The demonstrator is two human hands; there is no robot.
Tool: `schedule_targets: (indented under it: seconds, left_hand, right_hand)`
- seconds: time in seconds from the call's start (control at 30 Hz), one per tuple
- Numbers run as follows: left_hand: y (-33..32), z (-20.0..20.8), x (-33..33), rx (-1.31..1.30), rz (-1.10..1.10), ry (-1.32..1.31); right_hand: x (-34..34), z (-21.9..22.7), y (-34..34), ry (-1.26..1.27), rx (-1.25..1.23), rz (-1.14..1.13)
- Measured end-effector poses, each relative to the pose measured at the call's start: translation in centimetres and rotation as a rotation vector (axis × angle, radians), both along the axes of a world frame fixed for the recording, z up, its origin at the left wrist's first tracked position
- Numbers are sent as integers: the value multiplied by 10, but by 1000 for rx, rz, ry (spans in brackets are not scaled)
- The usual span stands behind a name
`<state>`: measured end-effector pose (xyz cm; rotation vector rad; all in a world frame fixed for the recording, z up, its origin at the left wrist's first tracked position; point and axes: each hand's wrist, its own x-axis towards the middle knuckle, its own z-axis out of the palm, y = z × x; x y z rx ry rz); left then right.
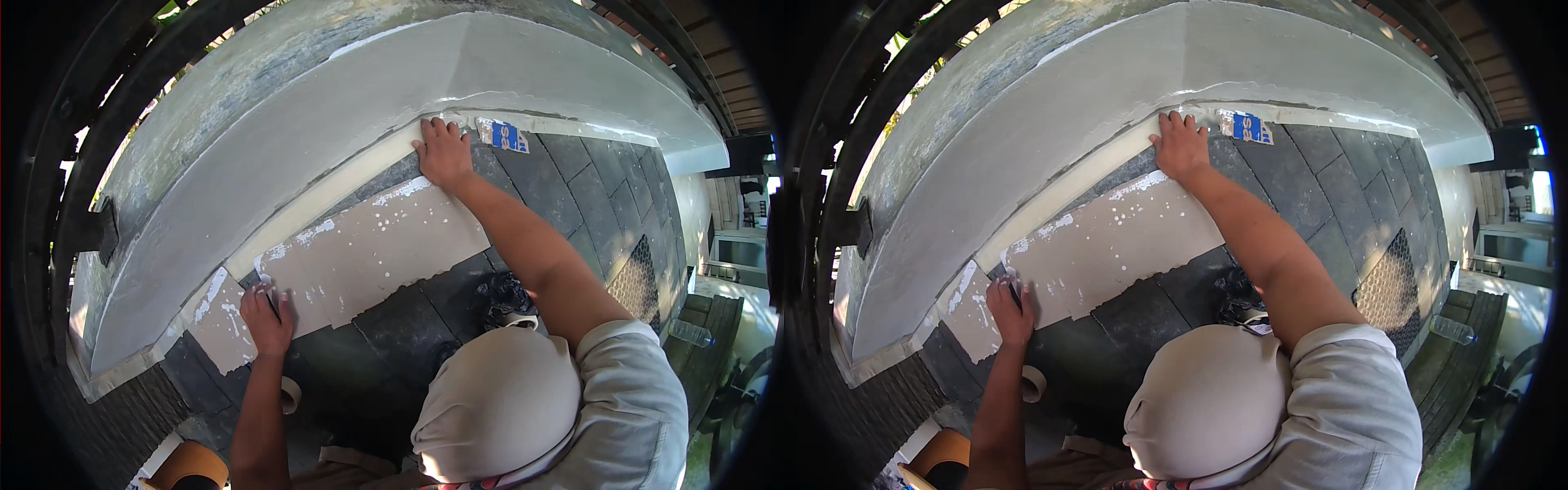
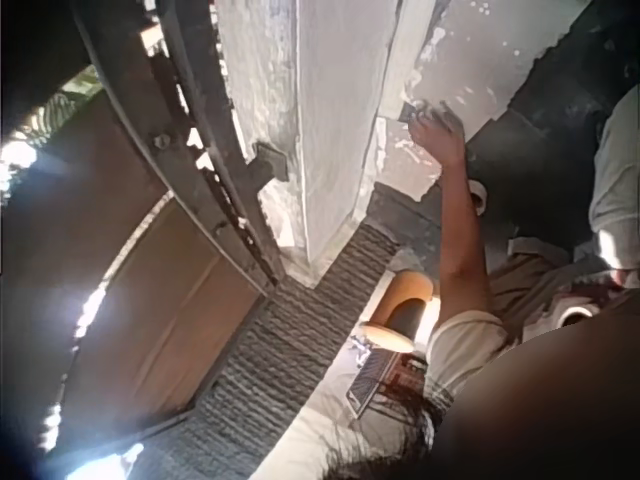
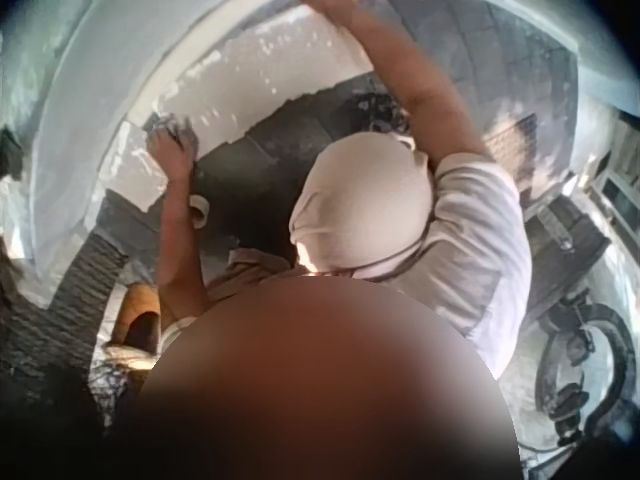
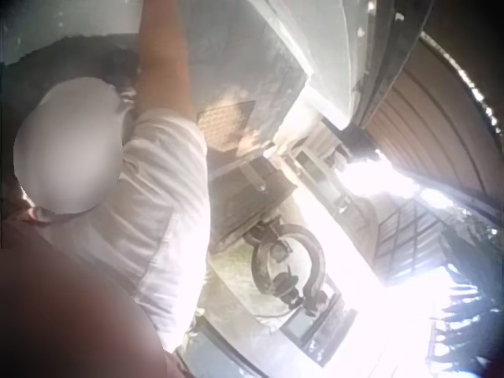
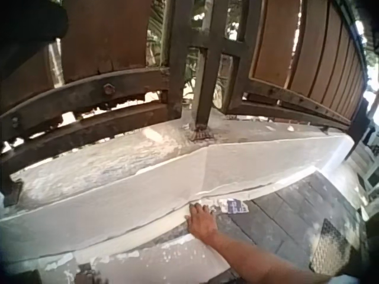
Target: Applying masking tape to the bottom edge of an outdoor wall before painting.
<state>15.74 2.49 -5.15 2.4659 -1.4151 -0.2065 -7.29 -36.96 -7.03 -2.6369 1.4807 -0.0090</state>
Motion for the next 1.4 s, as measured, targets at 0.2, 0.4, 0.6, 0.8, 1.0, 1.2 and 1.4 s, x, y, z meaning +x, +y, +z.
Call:
schedule_targets:
  seconds: [0.2,0.4,0.6,0.8,1.0,1.2,1.4]
  left_hand:
    - [-80,-2,-12,3,-70,14]
    - [-82,-15,-16,74,-55,-84]
    - [-89,2,-13,176,-68,-5]
    - [-81,-1,-9,192,-81,-62]
    - [-77,6,-3,217,-60,9]
    - [-57,19,15,-3,-92,1]
    - [21,4,42,25,102,-139]
  right_hand:
    - [-1,13,-9,61,82,-139]
    - [-10,7,2,73,90,-102]
    - [-23,-4,-1,31,23,-81]
    - [-52,0,-17,-30,-11,-119]
    - [-97,15,5,-368,-234,-64]
    - [-173,-5,45,-371,-17,-218]
    - [-163,4,28,-150,-31,-201]
